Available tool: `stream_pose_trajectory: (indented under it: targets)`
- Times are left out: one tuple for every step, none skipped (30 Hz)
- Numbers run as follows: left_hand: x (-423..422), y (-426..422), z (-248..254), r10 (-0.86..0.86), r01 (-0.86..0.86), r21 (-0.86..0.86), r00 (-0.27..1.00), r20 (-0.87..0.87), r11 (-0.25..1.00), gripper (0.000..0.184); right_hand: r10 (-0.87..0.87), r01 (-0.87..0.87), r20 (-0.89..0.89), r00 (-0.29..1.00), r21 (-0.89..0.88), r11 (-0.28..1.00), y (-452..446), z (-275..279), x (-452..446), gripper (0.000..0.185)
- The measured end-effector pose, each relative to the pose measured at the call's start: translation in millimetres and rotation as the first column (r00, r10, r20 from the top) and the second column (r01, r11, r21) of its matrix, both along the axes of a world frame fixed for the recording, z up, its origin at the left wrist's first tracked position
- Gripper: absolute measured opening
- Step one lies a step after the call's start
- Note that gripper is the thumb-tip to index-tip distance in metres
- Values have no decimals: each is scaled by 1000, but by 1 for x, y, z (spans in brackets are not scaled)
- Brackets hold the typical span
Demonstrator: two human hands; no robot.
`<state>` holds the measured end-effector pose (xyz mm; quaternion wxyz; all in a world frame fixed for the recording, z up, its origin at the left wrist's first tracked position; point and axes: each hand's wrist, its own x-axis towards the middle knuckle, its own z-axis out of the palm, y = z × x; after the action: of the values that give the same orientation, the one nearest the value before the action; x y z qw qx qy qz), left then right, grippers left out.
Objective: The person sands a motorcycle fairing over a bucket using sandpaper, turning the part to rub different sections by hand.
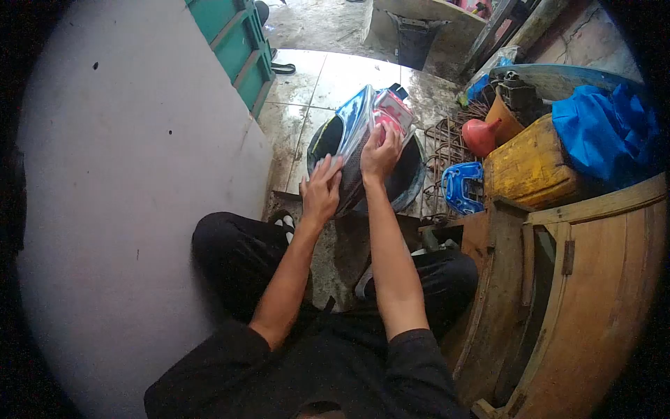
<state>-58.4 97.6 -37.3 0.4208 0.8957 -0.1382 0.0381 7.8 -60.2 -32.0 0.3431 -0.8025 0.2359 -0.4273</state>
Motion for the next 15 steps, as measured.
stream_pose_trajectory:
  targets:
    - [-14,7,-4,2,-2,-22,1000,1,1000,40,4,-4,-6,1000,-4,1000,-1,-2,1,33]
    - [-31,14,-8,12,-14,-60,999,-36,998,41,6,-6,-7,1000,-5,1000,-1,-1,1,33]
    - [-49,20,-14,13,-15,-58,999,-39,998,41,2,-2,-10,1000,2,1000,1,2,0,33]
    - [-66,26,-21,46,-49,-39,996,-78,998,41,-4,4,-14,1000,9,1000,1,1,-1,33]
    - [-75,28,-28,78,-81,-21,990,-119,996,41,-5,5,-20,1000,8,1000,1,1,0,33]
    - [-78,28,-29,71,-79,-77,992,-102,994,40,-11,11,-10,1000,-7,1000,0,-1,1,33]
    - [-77,27,-31,73,-82,-76,991,-108,994,40,-15,15,2,1000,-22,1000,1,-2,1,32]
    - [-71,24,-33,81,-87,-63,993,-91,994,40,-8,8,-1,1000,-20,1000,1,-3,0,32]
    - [-61,20,-31,92,-96,-48,993,-72,994,40,-9,9,-4,1000,-23,1000,1,-2,1,32]
    - [-50,17,-20,78,-80,-21,992,-96,997,40,-13,12,-6,1000,-24,1000,1,-1,1,32]
    - [-39,11,-13,81,-83,-18,992,-95,996,40,-10,10,-6,1000,-21,1000,2,-1,0,32]
    - [-28,5,-9,61,-64,-36,995,-82,997,40,-2,2,-8,1000,-11,1000,2,0,-1,32]
    - [-20,2,-5,42,-46,-55,997,-66,997,41,7,-7,-9,1000,-2,1000,1,0,0,32]
    - [-16,2,0,41,-43,-38,998,-54,998,40,3,-3,-1,1000,-12,1000,1,0,0,32]
    - [-18,3,0,38,-40,-40,998,-52,998,40,0,0,1,1000,-15,1000,0,0,0,32]
